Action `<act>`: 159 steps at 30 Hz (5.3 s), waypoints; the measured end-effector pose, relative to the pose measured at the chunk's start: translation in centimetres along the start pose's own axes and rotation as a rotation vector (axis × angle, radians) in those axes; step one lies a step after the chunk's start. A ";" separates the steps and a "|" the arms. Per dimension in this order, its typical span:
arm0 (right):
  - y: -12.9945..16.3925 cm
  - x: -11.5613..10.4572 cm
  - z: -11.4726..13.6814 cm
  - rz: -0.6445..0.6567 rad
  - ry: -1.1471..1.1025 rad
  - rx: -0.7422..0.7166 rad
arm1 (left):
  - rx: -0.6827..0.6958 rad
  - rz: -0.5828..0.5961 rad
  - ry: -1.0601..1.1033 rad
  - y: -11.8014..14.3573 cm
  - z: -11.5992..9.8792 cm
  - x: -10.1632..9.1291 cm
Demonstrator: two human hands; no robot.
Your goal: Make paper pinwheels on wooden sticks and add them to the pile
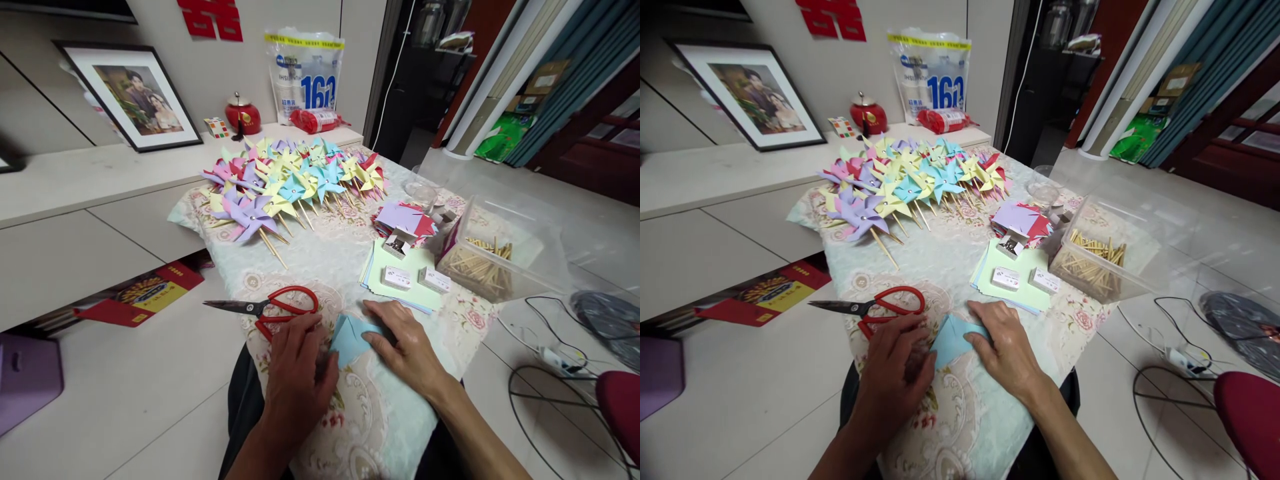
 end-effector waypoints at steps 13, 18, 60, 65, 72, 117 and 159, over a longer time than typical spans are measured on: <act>-0.2 0.0 0.4 0.001 0.058 -0.091 | 0.121 0.058 0.046 -0.3 -0.9 -0.9; -0.1 -0.3 0.9 0.017 0.012 -0.179 | 0.123 0.046 0.079 -0.5 -1.2 -1.0; 0.7 -0.2 0.1 -0.084 -0.081 -0.026 | 0.216 -0.070 -0.310 0.3 -4.0 2.7; 0.5 -0.3 0.2 -0.080 -0.091 -0.003 | 0.206 -0.024 -0.362 1.1 -4.3 2.7; 0.3 -0.3 0.1 -0.060 -0.094 -0.033 | 0.183 0.017 -0.400 1.4 -4.6 2.4; 0.3 -0.5 -0.1 -0.006 -0.192 0.055 | -0.025 0.088 -0.317 3.0 -5.3 1.7; 0.3 -1.2 0.3 0.078 -0.120 -0.052 | 0.291 0.362 -0.193 2.1 -2.5 -0.8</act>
Point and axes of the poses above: each hand's wrist, its own y-axis away from the middle knuckle, its own x-axis out of the palm, z = x × y, the point moved 1 cm from there along -y, towards the middle knuckle, and after that the axes turned 1 degree about z, right-handed, at the moved point
